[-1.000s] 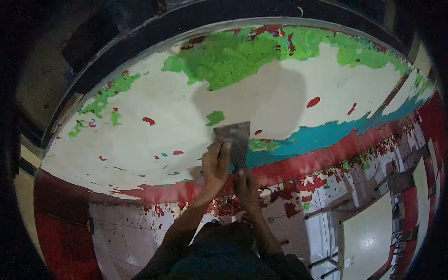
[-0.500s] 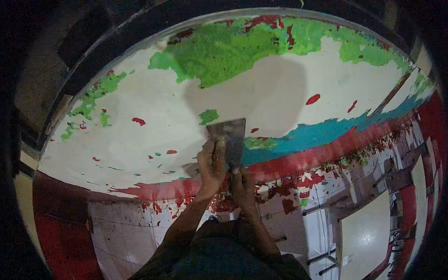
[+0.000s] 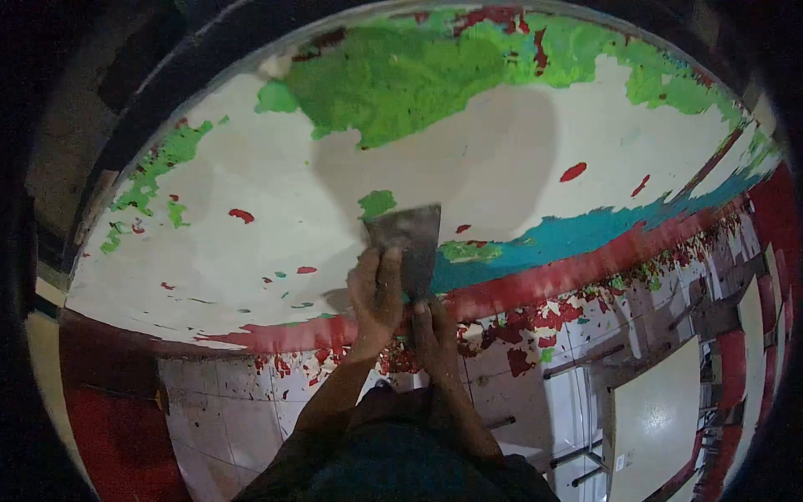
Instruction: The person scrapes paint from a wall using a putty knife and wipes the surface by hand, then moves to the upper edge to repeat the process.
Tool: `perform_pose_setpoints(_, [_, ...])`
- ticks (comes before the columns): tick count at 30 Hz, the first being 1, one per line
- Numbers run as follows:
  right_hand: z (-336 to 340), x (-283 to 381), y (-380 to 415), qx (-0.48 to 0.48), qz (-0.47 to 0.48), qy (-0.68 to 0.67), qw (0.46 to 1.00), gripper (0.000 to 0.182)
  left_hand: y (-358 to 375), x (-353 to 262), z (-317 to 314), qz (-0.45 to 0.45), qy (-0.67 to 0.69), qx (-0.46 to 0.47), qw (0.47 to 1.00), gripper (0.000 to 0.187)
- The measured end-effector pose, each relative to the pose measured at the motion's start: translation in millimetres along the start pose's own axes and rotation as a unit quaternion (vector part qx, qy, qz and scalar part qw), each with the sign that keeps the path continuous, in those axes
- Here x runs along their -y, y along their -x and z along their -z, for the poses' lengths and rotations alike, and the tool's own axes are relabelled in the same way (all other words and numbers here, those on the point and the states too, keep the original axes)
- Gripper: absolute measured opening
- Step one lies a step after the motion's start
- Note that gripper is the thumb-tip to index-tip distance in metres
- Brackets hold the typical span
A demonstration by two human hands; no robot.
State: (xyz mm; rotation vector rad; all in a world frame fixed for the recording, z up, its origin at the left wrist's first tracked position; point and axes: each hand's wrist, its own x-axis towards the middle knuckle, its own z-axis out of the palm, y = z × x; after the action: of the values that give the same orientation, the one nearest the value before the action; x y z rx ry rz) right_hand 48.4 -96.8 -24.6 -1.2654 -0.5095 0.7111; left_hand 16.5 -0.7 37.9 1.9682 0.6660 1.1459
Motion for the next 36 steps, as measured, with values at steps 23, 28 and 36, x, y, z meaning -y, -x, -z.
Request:
perform_pose_setpoints(23, [15, -15, 29, 0.061, 0.035, 0.013, 0.997, 0.032, 24, -9, 27, 0.040, 0.037, 0.087, 0.995, 0.027])
perform_pose_setpoints(28, [-35, 30, 38, 0.138, 0.007, 0.013, 0.990, 0.030, 18, -6, 70, 0.102, 0.111, -0.019, 0.988, 0.027])
perform_pose_setpoints(36, [-76, 25, 18, 0.076, 0.040, 0.061, 0.995, 0.031, -10, -4, 92, 0.007, 0.059, -0.052, 0.997, 0.025])
